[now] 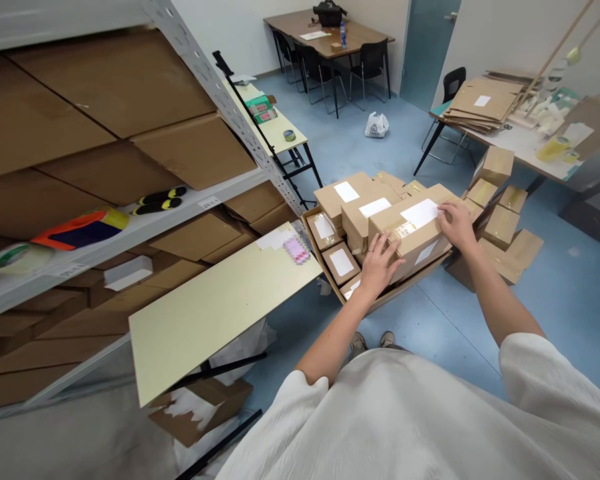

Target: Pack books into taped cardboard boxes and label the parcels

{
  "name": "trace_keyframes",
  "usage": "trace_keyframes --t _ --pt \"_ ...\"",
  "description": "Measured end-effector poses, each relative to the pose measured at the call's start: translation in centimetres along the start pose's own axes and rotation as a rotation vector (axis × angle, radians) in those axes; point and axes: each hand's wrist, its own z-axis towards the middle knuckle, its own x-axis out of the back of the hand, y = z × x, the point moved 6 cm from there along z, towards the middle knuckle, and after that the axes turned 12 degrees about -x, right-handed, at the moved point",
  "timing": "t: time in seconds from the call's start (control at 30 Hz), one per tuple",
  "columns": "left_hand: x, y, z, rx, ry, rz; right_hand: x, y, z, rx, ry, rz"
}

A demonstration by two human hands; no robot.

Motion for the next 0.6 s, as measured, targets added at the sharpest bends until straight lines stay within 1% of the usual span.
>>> trace_keyframes --t 0.17,0.3,0.47,0.6 --pt "-1.3 0.0 1.1 0.009 0.006 0.01 -0.5 -2.0 -1.4 0.026 -0.079 -0.003" --pt "-1.7 0.2 1.3 0.031 0.007 -0.042 -0.6 -3.1 -2.7 0.024 -0.1 0.046" --pt "-0.9 0.4 0.6 0.084 0.025 -0.087 -0.3 -4.5 -3.9 0.065 -0.127 0.07" --pt "0.3 0.2 -0.8 0.131 0.028 -0.073 -0.4 -6.8 -4.8 0.133 -0.168 0.086"
